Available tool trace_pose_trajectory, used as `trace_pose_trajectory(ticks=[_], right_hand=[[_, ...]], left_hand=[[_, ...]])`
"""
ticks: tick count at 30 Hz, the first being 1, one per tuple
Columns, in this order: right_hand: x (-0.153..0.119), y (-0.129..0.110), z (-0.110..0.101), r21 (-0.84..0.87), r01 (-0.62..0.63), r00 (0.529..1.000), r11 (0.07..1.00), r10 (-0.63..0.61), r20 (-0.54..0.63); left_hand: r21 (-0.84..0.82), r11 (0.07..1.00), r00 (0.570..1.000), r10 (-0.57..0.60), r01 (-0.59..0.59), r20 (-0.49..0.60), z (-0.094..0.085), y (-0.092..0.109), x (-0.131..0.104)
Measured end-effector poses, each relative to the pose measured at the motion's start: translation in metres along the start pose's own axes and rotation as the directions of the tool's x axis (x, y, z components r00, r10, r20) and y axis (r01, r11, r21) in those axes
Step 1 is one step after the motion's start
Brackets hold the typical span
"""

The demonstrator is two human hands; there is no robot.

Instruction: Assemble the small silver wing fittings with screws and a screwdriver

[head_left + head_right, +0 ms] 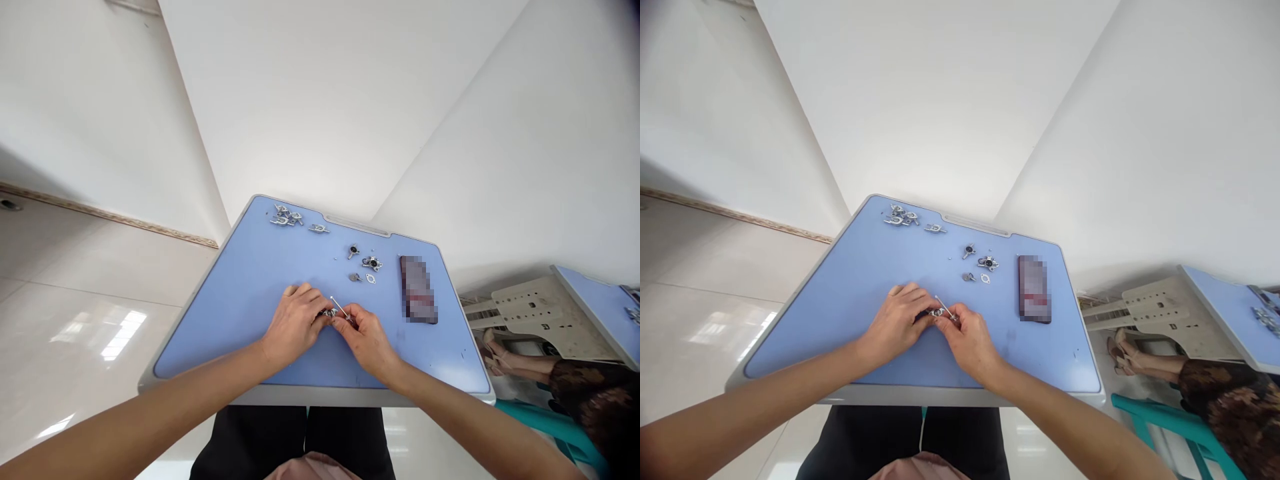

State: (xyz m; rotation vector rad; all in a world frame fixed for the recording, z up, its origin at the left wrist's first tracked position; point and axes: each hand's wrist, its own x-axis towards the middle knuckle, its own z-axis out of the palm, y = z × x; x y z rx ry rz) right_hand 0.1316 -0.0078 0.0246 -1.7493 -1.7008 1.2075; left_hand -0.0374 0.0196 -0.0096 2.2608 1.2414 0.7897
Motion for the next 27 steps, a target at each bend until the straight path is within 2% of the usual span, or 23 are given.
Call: trace_pose_trajectory(ticks=[2,4,7,10,13,18,27], right_hand=[[-0.004,-0.003,-0.012,-0.126,0.084,0.996,0.988,-0.078,0.051],[-0.007,-0.005,-0.027,-0.303,0.189,0.982,0.934,-0.175,0.072],[-0.007,-0.010,-0.045,-0.565,0.359,0.927,0.743,-0.355,0.122],[-0.005,-0.016,-0.055,-0.716,0.462,0.862,0.523,-0.454,0.224],[-0.003,-0.022,-0.058,-0.758,0.525,0.815,0.386,-0.484,0.319],[0.002,-0.028,-0.058,-0.747,0.596,0.762,0.294,-0.500,0.411],[0.005,-0.039,-0.056,-0.741,0.640,0.751,0.202,-0.370,0.548]], left_hand=[[0.018,1.000,1.000,0.014,-0.014,0.002,0.000,0.001,0.000],[0.032,0.999,1.000,0.020,-0.020,-0.001,0.001,0.001,0.000],[0.024,1.000,1.000,0.020,-0.020,-0.004,0.002,0.000,0.000],[0.006,1.000,1.000,0.013,-0.013,-0.016,0.003,-0.001,-0.001],[0.002,1.000,1.000,0.015,-0.015,-0.023,0.003,-0.001,-0.001],[0.015,1.000,1.000,0.016,-0.016,-0.002,0.003,0.000,-0.002],[0.022,1.000,1.000,0.022,-0.022,-0.007,0.003,0.000,-0.003]])
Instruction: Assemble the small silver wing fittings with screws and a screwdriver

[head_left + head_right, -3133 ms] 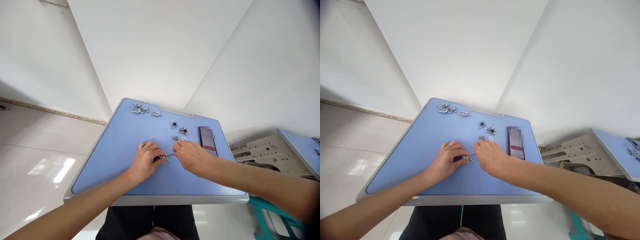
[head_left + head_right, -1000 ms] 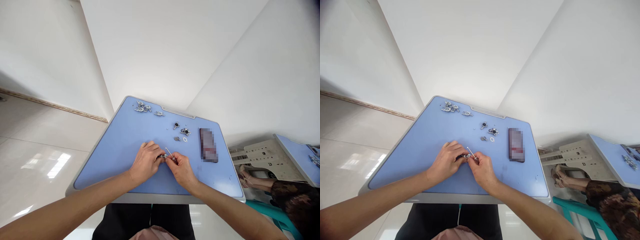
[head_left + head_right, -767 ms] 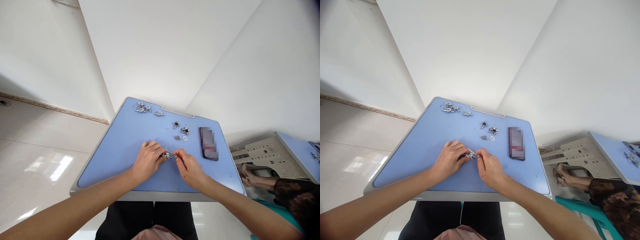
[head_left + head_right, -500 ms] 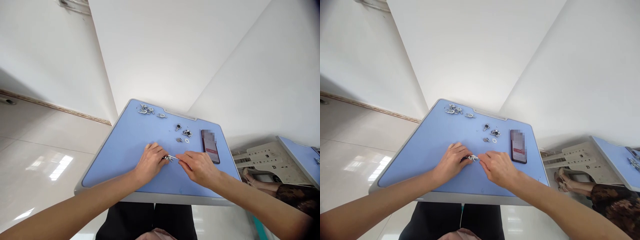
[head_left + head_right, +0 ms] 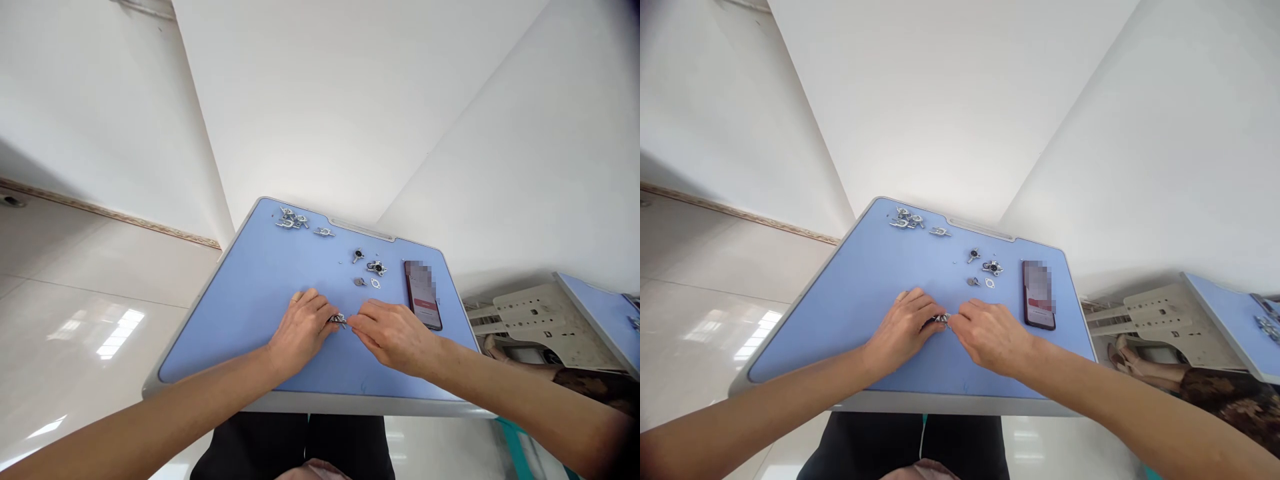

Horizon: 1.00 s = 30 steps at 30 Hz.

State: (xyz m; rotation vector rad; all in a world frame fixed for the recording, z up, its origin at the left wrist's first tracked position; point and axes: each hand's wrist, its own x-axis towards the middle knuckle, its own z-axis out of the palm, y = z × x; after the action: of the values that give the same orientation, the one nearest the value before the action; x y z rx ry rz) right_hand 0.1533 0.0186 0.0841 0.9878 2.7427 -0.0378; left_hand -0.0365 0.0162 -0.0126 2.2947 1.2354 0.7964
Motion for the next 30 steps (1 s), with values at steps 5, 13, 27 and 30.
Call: trace_pose_trajectory(ticks=[5,13,27,30], right_hand=[[0.004,-0.003,-0.007,-0.086,-0.011,0.991,0.996,0.022,0.135],[0.028,-0.028,-0.032,-0.179,0.035,0.924,0.983,0.037,0.382],[0.029,-0.008,-0.048,0.449,-0.437,0.874,0.779,0.249,0.418],[0.023,-0.005,-0.041,0.154,-0.275,0.924,0.949,0.216,0.316]], left_hand=[[0.009,1.000,1.000,0.010,-0.010,-0.018,0.001,-0.001,-0.001],[0.054,0.998,0.998,0.040,-0.037,-0.056,0.004,-0.001,0.000],[0.031,1.000,1.000,-0.004,0.004,0.004,0.000,-0.003,0.003],[0.002,1.000,1.000,-0.018,0.018,0.008,-0.001,-0.001,0.003]])
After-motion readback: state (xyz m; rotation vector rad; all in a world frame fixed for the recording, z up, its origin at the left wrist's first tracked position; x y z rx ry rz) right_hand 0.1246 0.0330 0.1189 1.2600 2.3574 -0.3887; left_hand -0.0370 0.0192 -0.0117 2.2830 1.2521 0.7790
